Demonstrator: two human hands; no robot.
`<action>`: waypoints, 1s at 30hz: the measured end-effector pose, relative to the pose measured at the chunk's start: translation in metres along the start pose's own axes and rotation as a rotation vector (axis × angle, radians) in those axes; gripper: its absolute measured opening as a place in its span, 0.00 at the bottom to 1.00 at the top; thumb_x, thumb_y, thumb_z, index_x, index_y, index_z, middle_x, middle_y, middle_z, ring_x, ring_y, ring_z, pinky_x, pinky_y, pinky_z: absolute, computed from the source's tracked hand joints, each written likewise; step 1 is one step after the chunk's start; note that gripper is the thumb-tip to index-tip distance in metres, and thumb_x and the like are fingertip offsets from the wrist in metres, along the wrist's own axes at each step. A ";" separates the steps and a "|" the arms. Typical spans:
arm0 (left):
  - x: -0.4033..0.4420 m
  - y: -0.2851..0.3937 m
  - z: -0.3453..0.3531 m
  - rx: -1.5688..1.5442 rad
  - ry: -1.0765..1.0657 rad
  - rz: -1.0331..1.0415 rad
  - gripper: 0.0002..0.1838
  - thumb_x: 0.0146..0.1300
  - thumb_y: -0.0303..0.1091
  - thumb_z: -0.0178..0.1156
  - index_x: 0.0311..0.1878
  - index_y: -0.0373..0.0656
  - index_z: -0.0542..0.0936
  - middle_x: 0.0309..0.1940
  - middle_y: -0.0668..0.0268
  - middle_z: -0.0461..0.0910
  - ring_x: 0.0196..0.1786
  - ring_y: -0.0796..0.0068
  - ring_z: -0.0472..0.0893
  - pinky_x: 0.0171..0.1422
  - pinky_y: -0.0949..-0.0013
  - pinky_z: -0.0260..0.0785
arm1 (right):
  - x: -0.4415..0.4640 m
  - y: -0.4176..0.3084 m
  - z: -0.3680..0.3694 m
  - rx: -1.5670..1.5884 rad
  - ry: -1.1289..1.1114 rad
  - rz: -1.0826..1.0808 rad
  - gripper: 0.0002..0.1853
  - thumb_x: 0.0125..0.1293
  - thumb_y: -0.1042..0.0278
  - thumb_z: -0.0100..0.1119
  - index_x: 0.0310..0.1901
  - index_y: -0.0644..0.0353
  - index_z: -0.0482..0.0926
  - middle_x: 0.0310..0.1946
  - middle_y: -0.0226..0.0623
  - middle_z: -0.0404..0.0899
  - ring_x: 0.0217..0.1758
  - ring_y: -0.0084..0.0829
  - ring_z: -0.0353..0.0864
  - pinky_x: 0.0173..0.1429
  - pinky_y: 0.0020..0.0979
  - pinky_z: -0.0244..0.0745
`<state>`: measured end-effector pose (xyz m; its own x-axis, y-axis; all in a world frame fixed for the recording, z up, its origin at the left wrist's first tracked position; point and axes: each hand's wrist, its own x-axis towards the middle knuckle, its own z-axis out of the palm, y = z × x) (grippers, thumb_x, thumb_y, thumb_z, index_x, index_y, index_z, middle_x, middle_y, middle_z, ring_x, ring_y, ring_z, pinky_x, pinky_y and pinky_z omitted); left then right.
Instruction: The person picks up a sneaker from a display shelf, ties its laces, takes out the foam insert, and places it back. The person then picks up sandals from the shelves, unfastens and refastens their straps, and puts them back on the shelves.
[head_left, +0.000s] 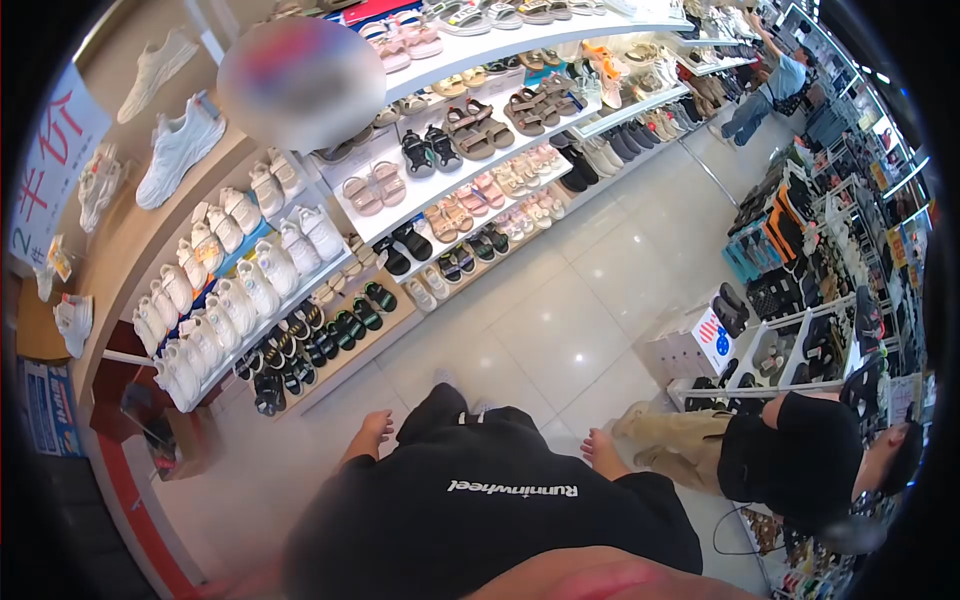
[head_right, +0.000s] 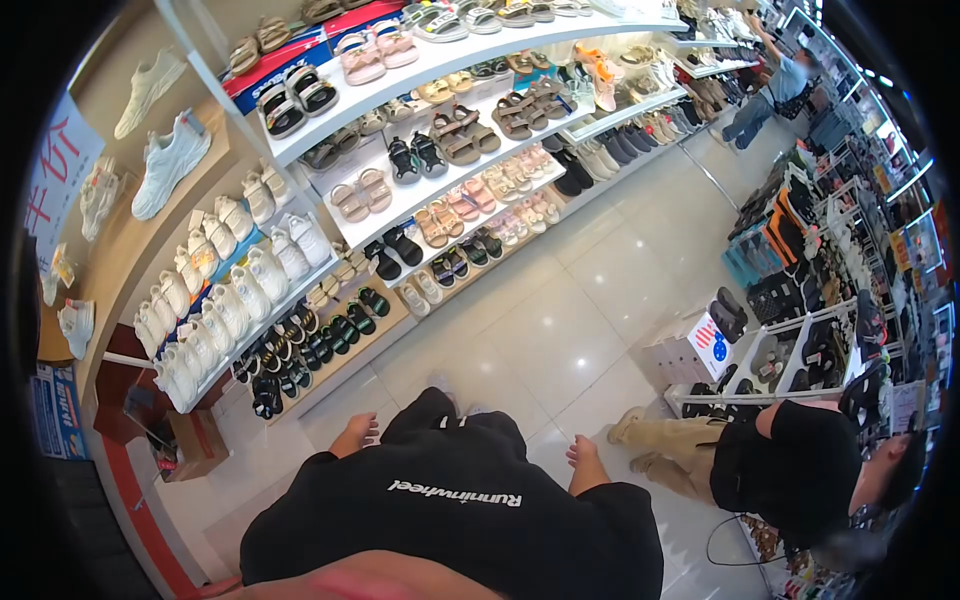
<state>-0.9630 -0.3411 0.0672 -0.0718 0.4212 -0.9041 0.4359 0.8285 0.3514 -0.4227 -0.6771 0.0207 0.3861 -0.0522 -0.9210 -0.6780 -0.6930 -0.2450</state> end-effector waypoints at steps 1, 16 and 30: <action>-0.001 0.008 0.002 0.013 0.003 -0.006 0.24 0.71 0.50 0.59 0.63 0.45 0.78 0.54 0.60 0.82 0.47 0.57 0.83 0.50 0.48 0.74 | 0.004 0.003 0.002 0.008 -0.022 0.012 0.29 0.71 0.48 0.57 0.69 0.53 0.72 0.59 0.42 0.80 0.52 0.45 0.84 0.55 0.54 0.75; 0.107 0.187 0.129 0.897 -0.219 0.437 0.28 0.71 0.44 0.62 0.70 0.39 0.75 0.62 0.53 0.82 0.59 0.52 0.84 0.64 0.55 0.75 | 0.105 -0.026 0.004 -0.969 -0.170 -0.736 0.27 0.70 0.51 0.60 0.65 0.59 0.77 0.59 0.49 0.83 0.61 0.46 0.84 0.64 0.46 0.75; 0.072 0.527 0.302 0.303 -0.289 0.508 0.22 0.67 0.48 0.64 0.54 0.39 0.83 0.44 0.61 0.85 0.41 0.67 0.84 0.44 0.59 0.77 | 0.031 -0.312 -0.008 0.222 -0.070 -0.130 0.30 0.75 0.49 0.54 0.72 0.57 0.69 0.65 0.41 0.76 0.55 0.41 0.81 0.58 0.49 0.73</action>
<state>-0.4673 0.0148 0.1135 0.4349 0.5819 -0.6872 0.5884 0.3942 0.7060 -0.1940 -0.4684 0.0713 0.4396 0.0819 -0.8944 -0.7492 -0.5157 -0.4155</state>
